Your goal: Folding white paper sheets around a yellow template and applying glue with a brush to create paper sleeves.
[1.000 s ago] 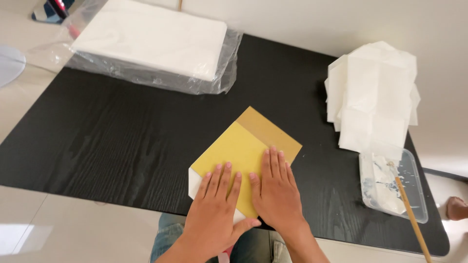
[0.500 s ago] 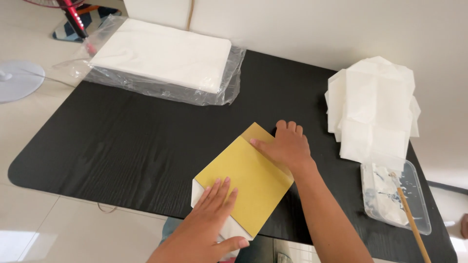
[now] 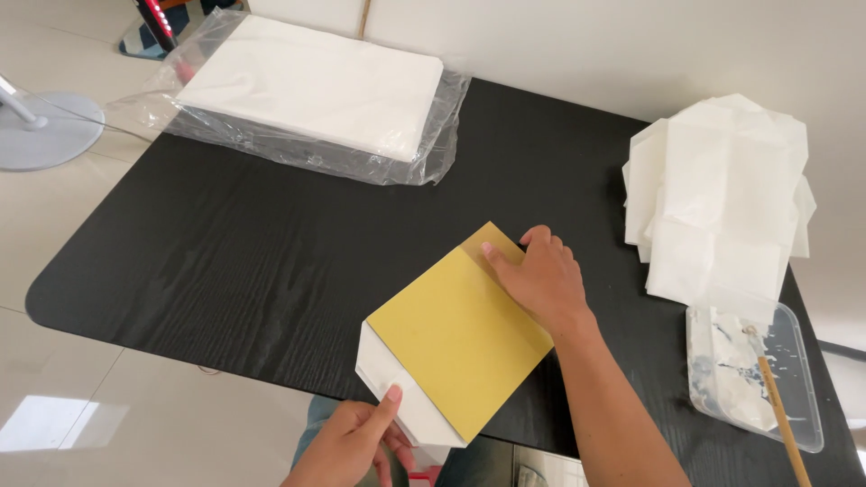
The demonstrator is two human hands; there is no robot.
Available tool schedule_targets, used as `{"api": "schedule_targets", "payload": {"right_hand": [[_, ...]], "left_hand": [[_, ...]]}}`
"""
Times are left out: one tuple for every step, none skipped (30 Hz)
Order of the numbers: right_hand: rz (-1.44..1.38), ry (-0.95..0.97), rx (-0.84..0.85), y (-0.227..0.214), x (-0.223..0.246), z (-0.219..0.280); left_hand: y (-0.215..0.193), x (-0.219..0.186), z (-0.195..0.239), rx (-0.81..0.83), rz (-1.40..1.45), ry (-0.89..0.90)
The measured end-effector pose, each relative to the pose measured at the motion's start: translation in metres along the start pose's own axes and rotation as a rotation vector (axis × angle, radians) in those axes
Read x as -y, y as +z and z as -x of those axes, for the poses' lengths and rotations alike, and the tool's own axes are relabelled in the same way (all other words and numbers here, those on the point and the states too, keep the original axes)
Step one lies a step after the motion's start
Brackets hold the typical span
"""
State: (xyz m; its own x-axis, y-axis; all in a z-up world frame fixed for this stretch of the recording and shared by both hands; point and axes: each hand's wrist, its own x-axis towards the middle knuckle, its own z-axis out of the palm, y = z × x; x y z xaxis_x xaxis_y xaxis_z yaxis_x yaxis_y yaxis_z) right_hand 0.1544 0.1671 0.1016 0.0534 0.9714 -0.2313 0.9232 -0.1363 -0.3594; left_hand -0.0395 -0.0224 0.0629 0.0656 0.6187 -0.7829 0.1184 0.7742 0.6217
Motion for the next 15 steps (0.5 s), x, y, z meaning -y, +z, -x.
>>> {"api": "schedule_targets", "payload": {"right_hand": [[-0.048, 0.055, 0.054, -0.009, 0.005, 0.007], [-0.099, 0.103, 0.108, -0.019, 0.012, 0.012], [-0.100, 0.098, 0.107, -0.024, 0.013, 0.012], [-0.081, 0.126, 0.142, -0.028, 0.013, 0.013], [-0.062, 0.154, 0.176, -0.032, 0.014, 0.015], [-0.063, 0.149, 0.178, -0.030, 0.012, 0.013], [-0.094, 0.122, 0.147, -0.028, 0.010, 0.011], [-0.124, 0.100, 0.112, -0.027, 0.007, 0.010], [-0.125, 0.100, 0.111, -0.023, 0.005, 0.007], [-0.172, 0.055, 0.076, -0.020, 0.003, 0.004], [-0.220, 0.009, 0.040, -0.018, 0.001, 0.001], [-0.217, 0.008, 0.040, -0.016, -0.001, 0.002], [-0.264, -0.018, -0.006, -0.015, -0.002, 0.002], [-0.315, -0.047, -0.053, -0.014, -0.001, 0.001], [-0.317, -0.052, -0.056, -0.014, 0.000, 0.001]], "left_hand": [[0.000, -0.001, -0.001, 0.015, 0.036, -0.067], [-0.001, -0.002, -0.003, 0.026, 0.075, -0.131], [-0.001, -0.003, -0.001, 0.022, 0.076, -0.127], [0.000, -0.002, 0.001, 0.026, 0.067, -0.114], [0.000, 0.000, 0.003, 0.029, 0.059, -0.100], [0.000, 0.004, 0.000, 0.024, 0.061, -0.100], [0.000, 0.009, -0.003, 0.058, 0.050, -0.069], [0.000, 0.014, -0.006, 0.097, 0.036, -0.037], [0.001, 0.018, -0.009, 0.097, 0.035, -0.036], [0.002, 0.023, -0.012, 0.109, 0.066, -0.074], [0.003, 0.028, -0.015, 0.121, 0.096, -0.111], [0.007, 0.028, -0.010, 0.122, 0.098, -0.110], [0.011, 0.028, -0.004, 0.049, -0.004, -0.056], [0.014, 0.027, 0.001, -0.030, -0.108, 0.000], [0.016, 0.033, -0.003, -0.034, -0.107, 0.004]]}}
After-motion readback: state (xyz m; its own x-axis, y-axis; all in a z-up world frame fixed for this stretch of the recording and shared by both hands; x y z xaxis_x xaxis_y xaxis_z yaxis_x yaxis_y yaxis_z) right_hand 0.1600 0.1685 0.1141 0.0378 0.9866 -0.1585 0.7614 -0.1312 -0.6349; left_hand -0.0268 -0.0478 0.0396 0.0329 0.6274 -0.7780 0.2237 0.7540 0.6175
